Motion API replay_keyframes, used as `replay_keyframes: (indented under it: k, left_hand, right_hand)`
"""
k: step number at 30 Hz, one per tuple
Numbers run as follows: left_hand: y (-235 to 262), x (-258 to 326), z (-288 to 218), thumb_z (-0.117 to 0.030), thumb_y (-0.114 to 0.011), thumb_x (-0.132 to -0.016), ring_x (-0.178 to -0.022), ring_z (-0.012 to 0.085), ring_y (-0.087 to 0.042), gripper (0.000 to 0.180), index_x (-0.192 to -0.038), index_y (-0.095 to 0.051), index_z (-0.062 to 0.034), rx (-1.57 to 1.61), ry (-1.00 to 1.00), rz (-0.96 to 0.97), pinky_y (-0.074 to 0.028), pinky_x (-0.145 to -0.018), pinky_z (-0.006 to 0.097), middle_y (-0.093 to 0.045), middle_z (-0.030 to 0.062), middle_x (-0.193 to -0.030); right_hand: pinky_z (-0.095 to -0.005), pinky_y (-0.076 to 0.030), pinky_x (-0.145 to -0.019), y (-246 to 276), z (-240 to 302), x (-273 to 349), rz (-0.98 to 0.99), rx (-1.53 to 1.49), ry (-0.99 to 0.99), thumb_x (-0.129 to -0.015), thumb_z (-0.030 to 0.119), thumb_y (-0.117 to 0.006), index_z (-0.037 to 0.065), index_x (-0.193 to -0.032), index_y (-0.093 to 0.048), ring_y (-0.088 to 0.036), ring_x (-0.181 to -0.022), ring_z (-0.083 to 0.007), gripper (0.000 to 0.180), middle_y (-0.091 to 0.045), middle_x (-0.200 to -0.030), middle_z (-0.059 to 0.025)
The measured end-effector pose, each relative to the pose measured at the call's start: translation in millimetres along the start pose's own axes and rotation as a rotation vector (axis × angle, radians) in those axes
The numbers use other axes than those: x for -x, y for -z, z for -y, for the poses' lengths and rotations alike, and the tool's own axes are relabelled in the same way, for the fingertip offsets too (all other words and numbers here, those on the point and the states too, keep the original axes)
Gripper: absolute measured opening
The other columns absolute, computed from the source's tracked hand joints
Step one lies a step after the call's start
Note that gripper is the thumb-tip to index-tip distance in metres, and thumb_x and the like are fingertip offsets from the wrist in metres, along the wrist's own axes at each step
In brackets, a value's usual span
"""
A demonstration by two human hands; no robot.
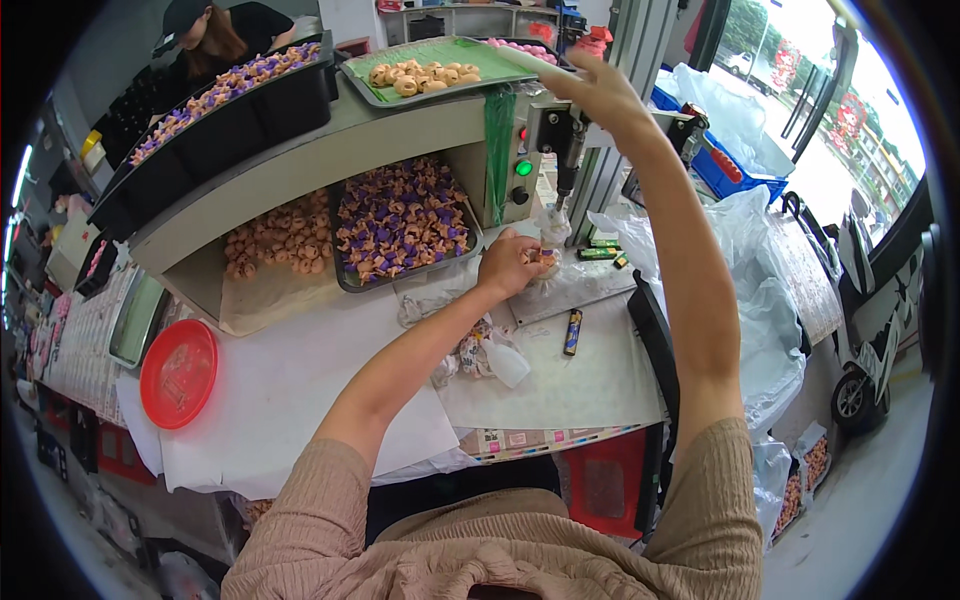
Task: Assembling small colorful figurine parts and sealing them in plastic bags.
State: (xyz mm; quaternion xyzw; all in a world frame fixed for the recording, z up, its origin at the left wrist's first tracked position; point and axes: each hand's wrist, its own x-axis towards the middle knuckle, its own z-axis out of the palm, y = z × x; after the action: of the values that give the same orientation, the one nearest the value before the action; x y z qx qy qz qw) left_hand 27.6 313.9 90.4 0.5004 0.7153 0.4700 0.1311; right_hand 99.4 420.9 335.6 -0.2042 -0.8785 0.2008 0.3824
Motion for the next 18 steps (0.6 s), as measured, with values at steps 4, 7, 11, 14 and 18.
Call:
replay_keyframes:
  k: [4, 7, 11, 14, 18]
  left_hand:
    - [12.1, 3.5, 16.5, -0.027, -0.080, -0.064, -0.082, 0.0252, -0.062, 0.035, -0.094, -0.071, -0.0103, 0.034, -0.058, -0.099, -0.049, -0.076, 0.033, -0.061, 0.0084, -0.094]
    - [30.3, 12.9, 14.6, -0.029, -0.078, -0.072, -0.060, 0.0125, -0.052, 0.030, -0.087, -0.068, -0.0049, 0.152, 0.055, -0.016, -0.044, -0.053, 0.028, -0.054, 0.0007, -0.073]
    - [45.2, 29.3, 17.5, -0.049, -0.064, -0.085, -0.053, 0.0055, -0.040, 0.039, -0.083, -0.059, -0.0106, 0.956, 0.646, 0.054, -0.028, -0.040, 0.022, -0.042, -0.0063, -0.064]
    - [71.1, 57.9, 20.9, -0.047, -0.055, -0.091, -0.060, 0.0083, -0.043, 0.037, -0.097, -0.056, -0.0106, 1.301, 0.777, 0.104, -0.031, -0.044, 0.021, -0.044, -0.0040, -0.066]
    - [79.6, 97.0, 12.6, -0.027, -0.055, -0.091, -0.074, 0.0156, -0.053, 0.029, -0.110, -0.054, -0.0060, 1.681, 0.776, 0.188, -0.039, -0.051, 0.022, -0.054, 0.0036, -0.083]
  right_hand:
    - [-0.0330, -0.043, -0.088, 5.7, 32.1, -2.3, -0.264, -0.545, 0.007, -0.081, 0.031, -0.068, 0.000, -0.122, -0.056, -0.057, -0.099, -0.0224, 0.052, -0.056, -0.121, -0.0181]
    - [-0.0333, -0.041, -0.082, 40.2, 46.4, 59.8, -0.387, -0.890, 0.288, -0.092, 0.017, -0.055, 0.001, -0.092, -0.060, -0.056, -0.079, -0.0190, 0.017, -0.058, -0.094, -0.0136]
    - [-0.0387, -0.045, -0.079, 23.2, 12.9, 136.5, -0.497, -0.783, 0.533, -0.093, 0.015, -0.051, 0.001, -0.073, -0.052, -0.059, -0.082, -0.0277, 0.024, -0.060, -0.078, -0.0129]
    - [-0.0429, -0.037, -0.101, -1.9, -22.6, 173.5, -0.505, -0.654, 0.385, -0.089, 0.013, -0.056, -0.002, -0.099, -0.060, -0.054, -0.115, -0.0317, 0.019, -0.061, -0.113, -0.0185]
    - [-0.0429, -0.036, -0.102, 13.4, -11.8, 203.8, -0.566, -0.625, 0.226, -0.086, 0.016, -0.063, -0.003, -0.123, -0.051, -0.048, -0.121, -0.0324, 0.044, -0.049, -0.130, -0.0272]
